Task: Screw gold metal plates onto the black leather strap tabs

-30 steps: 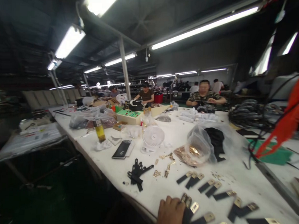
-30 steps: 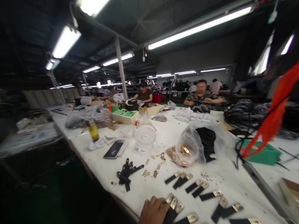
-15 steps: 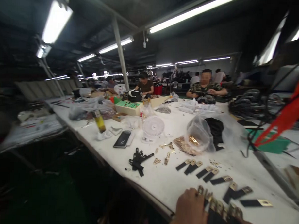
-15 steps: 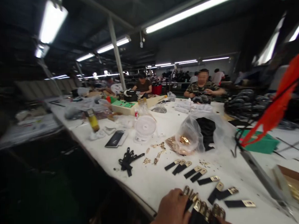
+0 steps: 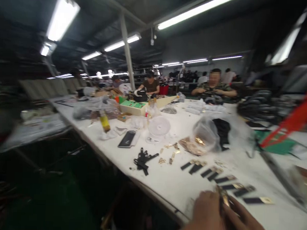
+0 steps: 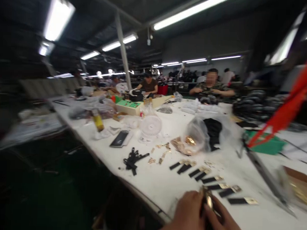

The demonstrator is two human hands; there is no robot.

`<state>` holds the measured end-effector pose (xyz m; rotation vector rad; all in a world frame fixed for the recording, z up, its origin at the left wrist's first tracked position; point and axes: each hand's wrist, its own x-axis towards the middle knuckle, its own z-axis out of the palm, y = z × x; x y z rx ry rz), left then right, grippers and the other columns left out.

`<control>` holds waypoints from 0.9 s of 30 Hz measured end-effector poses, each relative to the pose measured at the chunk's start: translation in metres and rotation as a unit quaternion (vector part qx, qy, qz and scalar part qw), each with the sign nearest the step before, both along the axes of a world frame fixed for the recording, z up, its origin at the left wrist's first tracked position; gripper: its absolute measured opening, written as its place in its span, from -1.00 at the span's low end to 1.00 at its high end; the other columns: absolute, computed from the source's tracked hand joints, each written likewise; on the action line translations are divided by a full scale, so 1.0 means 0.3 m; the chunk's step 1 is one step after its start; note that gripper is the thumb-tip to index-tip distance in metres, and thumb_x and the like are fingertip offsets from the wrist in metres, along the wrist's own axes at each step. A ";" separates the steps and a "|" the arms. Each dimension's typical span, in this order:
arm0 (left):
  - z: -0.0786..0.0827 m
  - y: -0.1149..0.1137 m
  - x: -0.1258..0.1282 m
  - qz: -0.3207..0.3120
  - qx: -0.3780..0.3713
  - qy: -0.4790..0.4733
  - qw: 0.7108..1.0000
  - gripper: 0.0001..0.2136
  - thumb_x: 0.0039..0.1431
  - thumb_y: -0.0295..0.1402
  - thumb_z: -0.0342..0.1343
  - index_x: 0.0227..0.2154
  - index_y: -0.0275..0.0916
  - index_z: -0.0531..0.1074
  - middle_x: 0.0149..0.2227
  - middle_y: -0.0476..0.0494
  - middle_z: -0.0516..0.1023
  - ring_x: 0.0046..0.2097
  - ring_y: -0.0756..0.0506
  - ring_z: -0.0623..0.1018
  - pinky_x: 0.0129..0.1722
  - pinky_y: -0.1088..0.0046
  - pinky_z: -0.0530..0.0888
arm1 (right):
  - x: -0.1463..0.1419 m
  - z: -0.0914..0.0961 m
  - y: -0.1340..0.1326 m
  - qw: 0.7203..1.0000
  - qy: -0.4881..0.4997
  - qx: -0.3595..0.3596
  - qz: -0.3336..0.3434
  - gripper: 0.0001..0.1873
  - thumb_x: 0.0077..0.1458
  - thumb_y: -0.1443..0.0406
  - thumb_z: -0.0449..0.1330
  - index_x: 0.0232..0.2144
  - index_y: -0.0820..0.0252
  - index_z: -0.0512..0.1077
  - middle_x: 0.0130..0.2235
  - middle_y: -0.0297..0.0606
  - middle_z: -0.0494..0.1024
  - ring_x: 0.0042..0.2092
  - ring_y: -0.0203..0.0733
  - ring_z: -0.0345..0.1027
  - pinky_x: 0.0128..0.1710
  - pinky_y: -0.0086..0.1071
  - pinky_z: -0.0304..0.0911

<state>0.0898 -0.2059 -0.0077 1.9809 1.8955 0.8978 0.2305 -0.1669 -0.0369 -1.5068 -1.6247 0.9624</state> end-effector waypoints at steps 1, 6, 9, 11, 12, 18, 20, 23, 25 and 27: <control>0.028 -0.002 -0.009 -0.013 -0.013 -0.041 0.999 -0.63 0.35 -0.42 0.07 0.13 -0.07 0.59 -0.01 -0.19 0.72 0.00 -0.22 0.68 0.01 0.28 0.64 | -0.003 0.019 -0.008 0.999 0.034 -0.015 -0.033 -0.25 0.00 -0.17 0.23 0.19 -0.07 0.60 0.02 -0.04 0.73 0.11 0.32 0.60 0.03 0.02 0.53; 0.020 0.075 0.012 -0.093 -0.032 -0.100 0.990 -0.49 0.34 -0.47 -0.05 0.32 -0.26 0.41 0.20 -0.33 0.60 0.15 -0.32 0.56 0.24 0.02 0.49 | -0.049 0.072 0.007 0.971 0.206 -0.026 -0.115 -0.38 0.10 -0.03 0.32 0.11 0.18 0.62 0.11 -0.06 0.69 0.18 0.19 0.53 0.28 -0.05 0.33; -0.015 0.095 0.040 -0.113 -0.018 -0.116 0.987 -0.51 0.35 -0.43 -0.03 0.30 -0.28 0.43 0.23 -0.35 0.58 0.15 -0.32 0.54 0.24 -0.02 0.48 | -0.064 0.066 0.015 0.952 0.271 -0.020 -0.143 -0.46 0.16 0.00 0.33 0.08 0.16 0.63 0.12 -0.10 0.68 0.19 0.14 0.51 0.28 -0.10 0.30; -0.028 0.098 0.047 -0.116 -0.001 -0.128 0.985 -0.49 0.31 -0.44 0.00 0.31 -0.29 0.43 0.24 -0.35 0.56 0.20 -0.32 0.52 0.28 -0.02 0.45 | -0.067 0.059 0.011 0.935 0.316 -0.023 -0.159 -0.48 0.21 -0.01 0.30 0.07 0.17 0.63 0.13 -0.12 0.68 0.21 0.11 0.49 0.29 -0.12 0.28; -0.033 0.099 0.049 -0.119 0.010 -0.132 0.984 -0.46 0.27 -0.47 0.01 0.32 -0.28 0.41 0.26 -0.34 0.54 0.23 -0.31 0.50 0.31 -0.02 0.44 | -0.067 0.057 0.009 0.928 0.333 -0.026 -0.165 -0.48 0.21 -0.01 0.30 0.06 0.17 0.63 0.12 -0.12 0.68 0.20 0.11 0.50 0.30 -0.13 0.27; -0.054 0.121 0.091 -0.154 0.074 -0.116 0.978 -0.34 0.10 -0.58 0.01 0.30 -0.19 0.44 0.30 -0.27 0.51 0.29 -0.31 0.47 0.34 -0.05 0.44 | -0.056 0.078 0.012 0.858 0.470 -0.037 -0.204 -0.52 0.10 0.03 0.40 0.00 0.14 0.63 0.03 -0.19 0.71 0.14 0.05 0.54 0.25 -0.19 0.33; -0.057 0.136 0.109 -0.169 0.094 -0.096 0.976 -0.39 0.13 -0.53 0.02 0.27 -0.19 0.47 0.28 -0.28 0.52 0.27 -0.33 0.49 0.31 -0.09 0.47 | -0.046 0.090 0.019 0.827 0.521 -0.034 -0.207 -0.53 0.05 0.04 0.44 -0.06 0.18 0.64 -0.07 -0.20 0.73 0.05 0.02 0.58 0.14 -0.24 0.40; -0.063 0.178 0.130 -0.195 0.119 -0.052 0.972 -0.48 0.22 -0.42 0.04 0.24 -0.21 0.50 0.25 -0.25 0.56 0.23 -0.33 0.54 0.27 -0.09 0.53 | -0.015 0.100 0.040 0.784 0.582 -0.024 -0.215 -0.53 -0.06 0.05 0.50 -0.17 0.23 0.63 -0.27 -0.24 0.70 -0.17 -0.05 0.60 -0.07 -0.28 0.47; -0.066 0.217 0.144 -0.220 0.144 -0.031 0.964 -0.52 0.23 -0.34 0.07 0.21 -0.21 0.52 0.21 -0.24 0.60 0.20 -0.33 0.58 0.23 -0.04 0.58 | 0.020 0.101 0.059 0.755 0.612 -0.019 -0.234 -0.53 -0.14 0.07 0.53 -0.23 0.24 0.62 -0.34 -0.26 0.67 -0.28 -0.11 0.56 -0.19 -0.32 0.46; -0.063 0.253 0.166 -0.260 0.170 -0.030 0.950 -0.55 0.23 -0.26 0.12 0.17 -0.18 0.54 0.17 -0.21 0.64 0.14 -0.32 0.63 0.15 0.02 0.65 | 0.067 0.096 0.075 0.727 0.644 -0.011 -0.237 -0.52 -0.20 0.10 0.54 -0.25 0.25 0.60 -0.39 -0.27 0.64 -0.32 -0.12 0.55 -0.28 -0.32 0.46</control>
